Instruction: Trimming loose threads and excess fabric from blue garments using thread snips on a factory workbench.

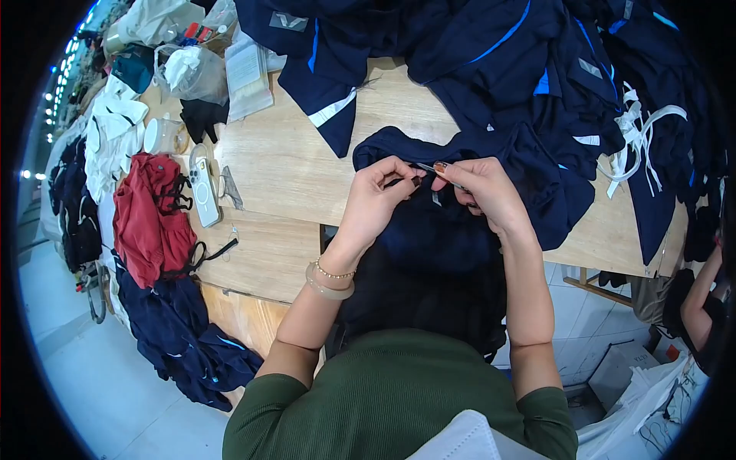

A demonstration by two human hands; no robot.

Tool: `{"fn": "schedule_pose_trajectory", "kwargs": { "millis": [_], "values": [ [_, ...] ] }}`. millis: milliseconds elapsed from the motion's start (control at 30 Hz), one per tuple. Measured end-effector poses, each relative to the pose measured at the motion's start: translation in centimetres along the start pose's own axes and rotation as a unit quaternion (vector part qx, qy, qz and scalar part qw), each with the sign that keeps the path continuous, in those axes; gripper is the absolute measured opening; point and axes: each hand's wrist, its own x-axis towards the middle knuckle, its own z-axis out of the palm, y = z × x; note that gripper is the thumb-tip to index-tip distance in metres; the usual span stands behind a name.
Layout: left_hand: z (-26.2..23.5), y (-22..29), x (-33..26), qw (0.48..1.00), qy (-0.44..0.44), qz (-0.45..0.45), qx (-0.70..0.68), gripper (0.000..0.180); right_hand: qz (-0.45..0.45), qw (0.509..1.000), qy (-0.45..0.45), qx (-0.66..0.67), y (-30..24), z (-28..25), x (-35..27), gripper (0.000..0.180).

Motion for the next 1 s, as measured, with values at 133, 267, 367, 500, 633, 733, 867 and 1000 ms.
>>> {"fn": "schedule_pose_trajectory", "kwargs": {
  "millis": [133,267,367,500,633,733,867,1000],
  "values": [
    [0.1,0.0,-0.1,1.0,0.006,-0.004,-0.007,0.004,-0.001,1.0,0.003,-0.016,-0.2,-0.1,-0.2,0.031],
    [0.1,0.1,-0.1,1.0,0.004,-0.002,-0.008,0.004,0.004,1.0,0.0,-0.019,-0.1,-0.3,-0.3,0.032],
    [0.1,0.1,-0.1,1.0,0.004,0.001,-0.006,0.003,0.005,1.0,0.002,-0.022,-0.3,-0.2,-0.3,0.033],
    [0.1,0.2,-0.1,1.0,0.008,-0.002,-0.004,0.003,0.007,0.999,-0.001,-0.034,-0.4,-0.3,-0.4,0.033],
    [0.1,0.1,-0.1,1.0,0.007,-0.004,-0.005,0.004,0.007,1.0,0.005,-0.03,-0.4,0.0,-0.3,0.033],
    [0.1,0.1,-0.2,1.0,0.005,-0.002,-0.004,0.004,-0.001,1.0,0.007,-0.024,-0.2,0.0,0.0,0.033],
    [0.1,0.0,-0.1,1.0,0.003,-0.005,0.001,0.004,-0.013,1.0,0.007,-0.005,0.4,-0.1,0.4,0.033],
    [0.0,-0.4,0.0,1.0,0.002,-0.001,0.003,0.005,-0.007,1.0,0.008,-0.007,0.0,0.2,0.6,0.033]
  ]
}}
